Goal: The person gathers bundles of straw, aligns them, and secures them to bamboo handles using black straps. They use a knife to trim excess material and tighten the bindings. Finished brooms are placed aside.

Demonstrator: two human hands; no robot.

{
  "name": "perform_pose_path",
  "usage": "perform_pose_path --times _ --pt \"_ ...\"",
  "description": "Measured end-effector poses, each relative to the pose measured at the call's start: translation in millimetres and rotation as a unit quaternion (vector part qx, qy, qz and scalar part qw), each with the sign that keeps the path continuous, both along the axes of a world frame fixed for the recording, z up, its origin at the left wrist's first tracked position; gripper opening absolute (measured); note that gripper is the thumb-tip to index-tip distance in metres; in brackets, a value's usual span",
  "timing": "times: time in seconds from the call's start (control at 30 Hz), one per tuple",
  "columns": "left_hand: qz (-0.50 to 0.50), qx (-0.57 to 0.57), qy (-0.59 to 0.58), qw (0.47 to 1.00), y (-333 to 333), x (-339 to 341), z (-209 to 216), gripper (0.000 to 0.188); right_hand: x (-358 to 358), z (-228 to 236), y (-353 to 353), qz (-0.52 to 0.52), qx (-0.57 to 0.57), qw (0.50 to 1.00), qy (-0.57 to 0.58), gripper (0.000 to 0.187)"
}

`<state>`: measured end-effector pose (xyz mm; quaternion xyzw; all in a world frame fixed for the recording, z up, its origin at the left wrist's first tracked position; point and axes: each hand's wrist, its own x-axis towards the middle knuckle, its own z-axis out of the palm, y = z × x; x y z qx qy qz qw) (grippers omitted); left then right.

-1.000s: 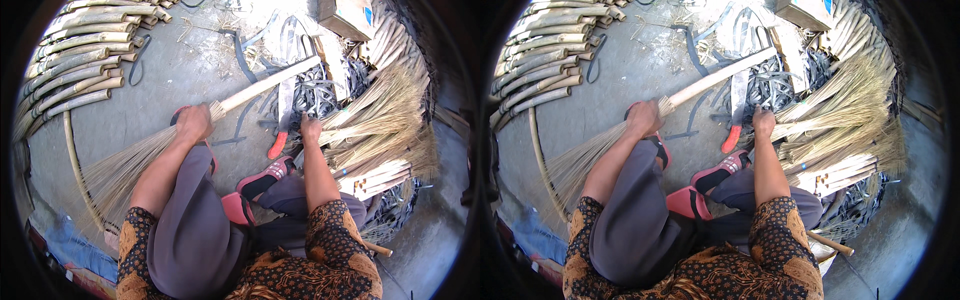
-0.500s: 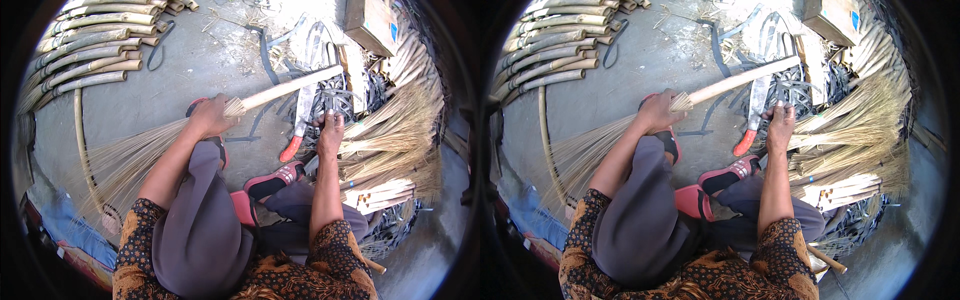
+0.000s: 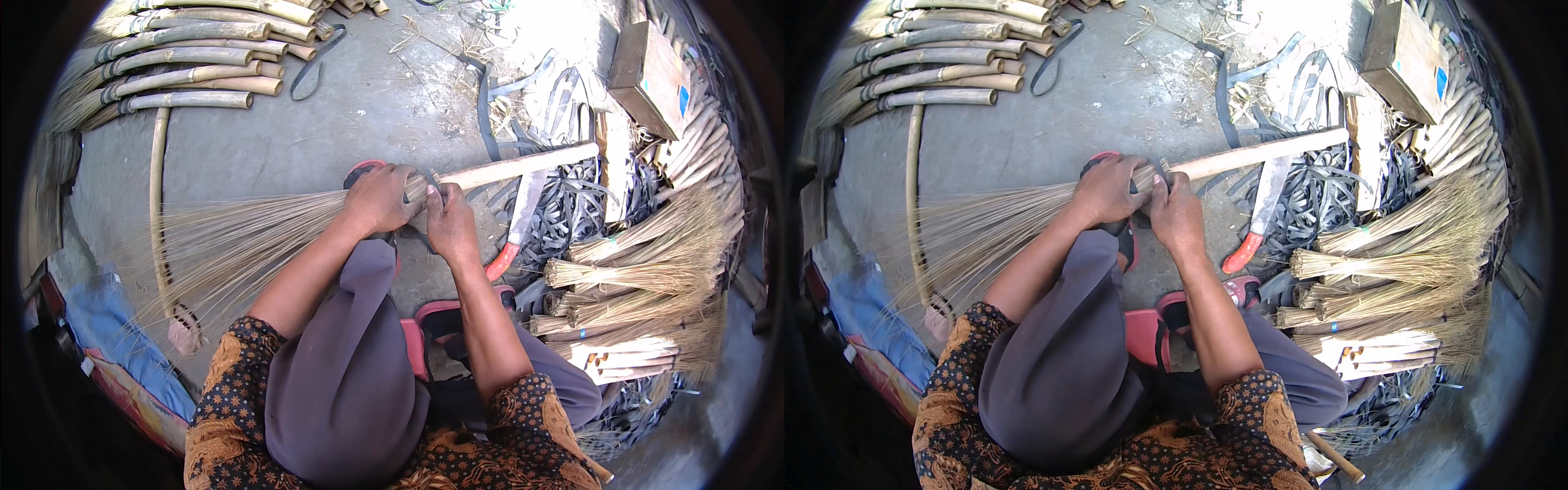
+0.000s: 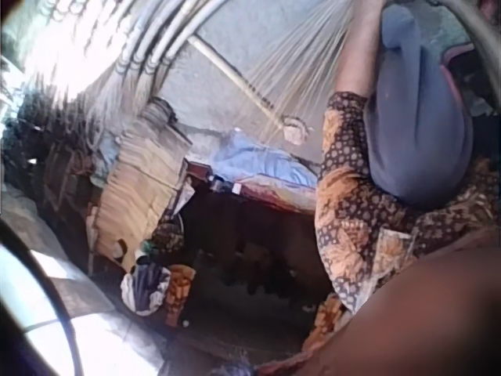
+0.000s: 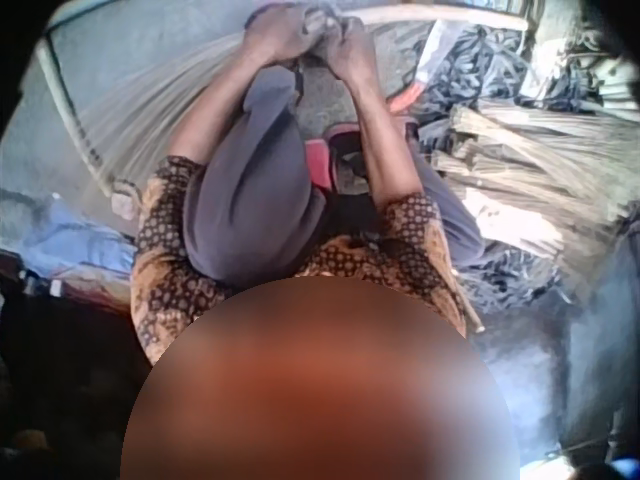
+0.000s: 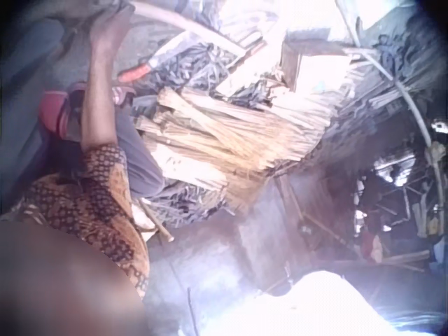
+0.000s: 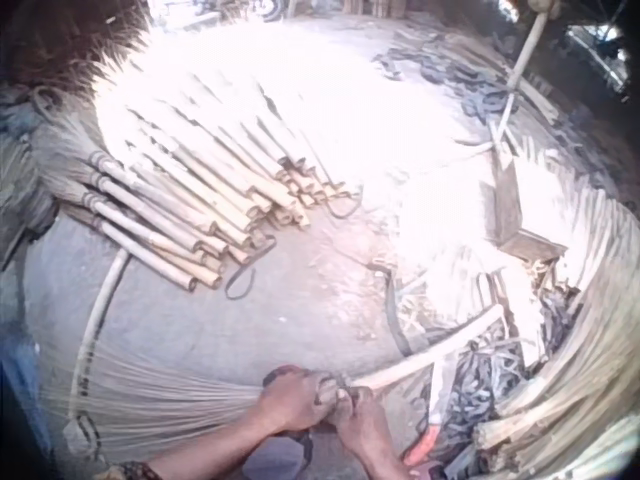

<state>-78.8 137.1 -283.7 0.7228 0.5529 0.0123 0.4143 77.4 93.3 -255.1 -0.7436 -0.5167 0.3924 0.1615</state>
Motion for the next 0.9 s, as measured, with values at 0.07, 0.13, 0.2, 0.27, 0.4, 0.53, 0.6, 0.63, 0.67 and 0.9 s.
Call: perform_pose_path --times 0.07,0.13,0.2,0.27,0.4,0.53,0.6,0.63,0.67,0.9 --pt "0.017 0.014 -0.008 1.0 -3 -2 -4 0.074 -1 -4 -3 0.003 0.007 1.0 0.005 0.033" --pt "0.025 -0.003 -0.023 0.999 -4 -3 -6 0.075 0 -4 -6 0.013 0.01 1.0 -0.012 0.032" --pt "0.028 -0.01 -0.03 0.999 -4 -4 -7 0.076 2 -4 -7 0.033 0.026 0.998 -0.047 0.03" --pt "0.032 -0.001 -0.031 0.999 -4 -4 -5 0.078 4 -5 -8 0.04 0.004 0.998 -0.051 0.029" --pt "0.048 -0.006 -0.032 0.998 -4 -2 1 0.081 6 -12 -10 0.033 0.047 0.998 0.03 0.037" --pt "0.049 -0.001 -0.046 0.998 -4 -2 8 0.08 11 -18 -5 -0.034 -0.074 0.981 0.176 0.043" --pt "0.043 -0.004 -0.048 0.998 -4 -2 9 0.077 15 -17 2 -0.058 -0.165 0.96 0.219 0.043" --pt "0.039 -0.011 -0.051 0.998 -5 -3 9 0.075 17 -15 6 -0.055 -0.192 0.952 0.234 0.043" --pt "0.038 -0.012 -0.058 0.998 -5 -3 8 0.072 18 -13 11 -0.056 -0.216 0.943 0.246 0.043" --pt "-0.029 0.08 -0.015 0.996 -12 -2 -3 0.067 17 -3 20 -0.098 -0.264 0.91 0.305 0.038"
